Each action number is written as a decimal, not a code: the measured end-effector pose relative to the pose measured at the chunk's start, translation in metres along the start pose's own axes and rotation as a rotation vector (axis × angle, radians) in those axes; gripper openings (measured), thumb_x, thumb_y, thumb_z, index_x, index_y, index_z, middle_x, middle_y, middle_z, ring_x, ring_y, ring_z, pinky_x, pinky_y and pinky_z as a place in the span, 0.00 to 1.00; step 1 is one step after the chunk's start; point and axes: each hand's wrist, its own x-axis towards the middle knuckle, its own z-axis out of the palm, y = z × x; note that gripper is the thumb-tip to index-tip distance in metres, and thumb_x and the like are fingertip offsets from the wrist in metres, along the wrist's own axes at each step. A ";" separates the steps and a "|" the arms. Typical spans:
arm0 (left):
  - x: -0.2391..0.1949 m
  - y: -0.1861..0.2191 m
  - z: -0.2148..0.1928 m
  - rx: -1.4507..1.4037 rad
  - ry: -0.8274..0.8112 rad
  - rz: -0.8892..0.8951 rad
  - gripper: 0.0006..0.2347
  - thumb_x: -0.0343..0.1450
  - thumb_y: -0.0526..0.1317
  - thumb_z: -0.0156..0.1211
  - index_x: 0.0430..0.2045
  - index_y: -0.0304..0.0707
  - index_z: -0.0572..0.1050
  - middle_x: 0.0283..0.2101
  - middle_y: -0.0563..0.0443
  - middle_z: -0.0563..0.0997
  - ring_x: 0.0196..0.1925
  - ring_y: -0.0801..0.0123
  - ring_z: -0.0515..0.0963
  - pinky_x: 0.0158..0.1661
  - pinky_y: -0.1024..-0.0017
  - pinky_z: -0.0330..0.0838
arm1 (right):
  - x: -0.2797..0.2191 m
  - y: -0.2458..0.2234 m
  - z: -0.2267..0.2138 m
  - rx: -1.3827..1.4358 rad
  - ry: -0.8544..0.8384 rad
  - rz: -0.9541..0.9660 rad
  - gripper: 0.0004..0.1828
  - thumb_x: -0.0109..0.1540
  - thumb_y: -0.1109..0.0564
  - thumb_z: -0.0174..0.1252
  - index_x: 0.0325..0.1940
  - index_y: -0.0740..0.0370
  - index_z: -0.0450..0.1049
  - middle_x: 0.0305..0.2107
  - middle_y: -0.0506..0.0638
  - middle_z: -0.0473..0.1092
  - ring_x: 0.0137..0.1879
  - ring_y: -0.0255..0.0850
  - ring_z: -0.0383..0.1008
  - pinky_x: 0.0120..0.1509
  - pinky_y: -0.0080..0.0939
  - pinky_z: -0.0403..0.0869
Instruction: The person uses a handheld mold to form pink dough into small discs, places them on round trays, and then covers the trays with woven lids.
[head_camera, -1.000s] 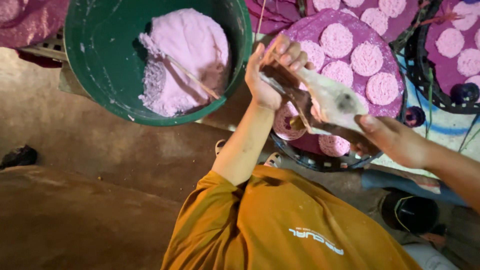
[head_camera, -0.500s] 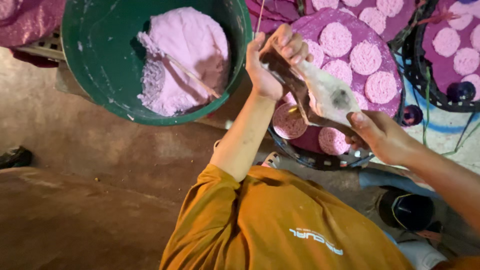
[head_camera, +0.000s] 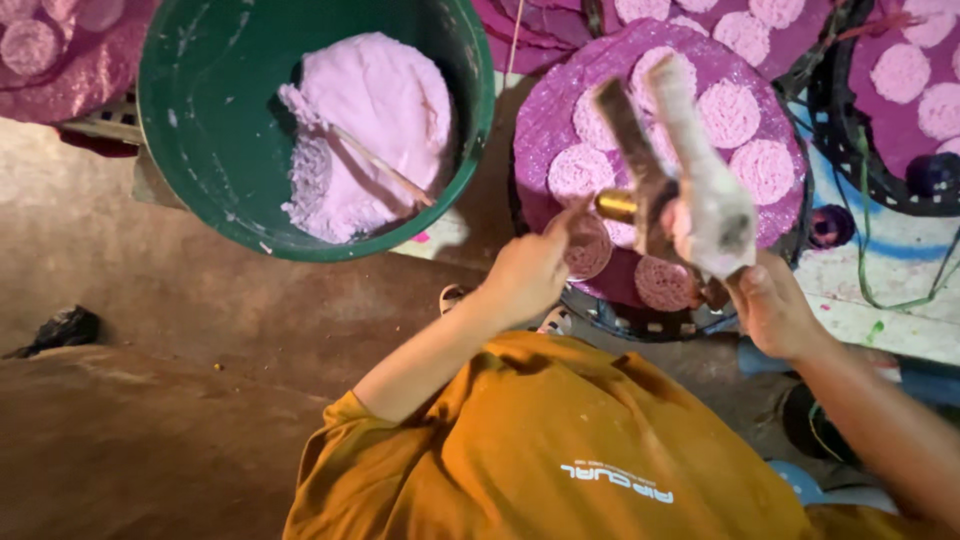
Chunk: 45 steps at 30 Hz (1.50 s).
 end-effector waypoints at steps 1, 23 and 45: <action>-0.007 0.006 0.000 0.180 -0.057 -0.013 0.36 0.67 0.33 0.55 0.75 0.49 0.51 0.27 0.44 0.82 0.27 0.58 0.81 0.32 0.63 0.74 | -0.003 -0.003 0.006 0.057 0.016 -0.130 0.45 0.66 0.20 0.43 0.56 0.66 0.73 0.27 0.56 0.64 0.28 0.40 0.62 0.35 0.41 0.60; -0.042 0.017 0.009 0.373 0.347 0.215 0.25 0.65 0.35 0.60 0.60 0.51 0.74 0.72 0.45 0.61 0.70 0.46 0.60 0.65 0.50 0.59 | -0.042 -0.018 0.068 0.460 0.367 -0.443 0.59 0.56 0.09 0.46 0.62 0.67 0.64 0.41 0.55 0.69 0.45 0.46 0.71 0.53 0.48 0.71; -0.066 0.019 -0.056 0.122 0.566 0.167 0.24 0.65 0.27 0.56 0.58 0.41 0.74 0.64 0.37 0.68 0.65 0.39 0.63 0.67 0.47 0.56 | 0.282 -0.165 0.096 0.079 -0.031 -0.256 0.18 0.66 0.41 0.60 0.36 0.56 0.68 0.22 0.48 0.66 0.26 0.39 0.64 0.30 0.40 0.61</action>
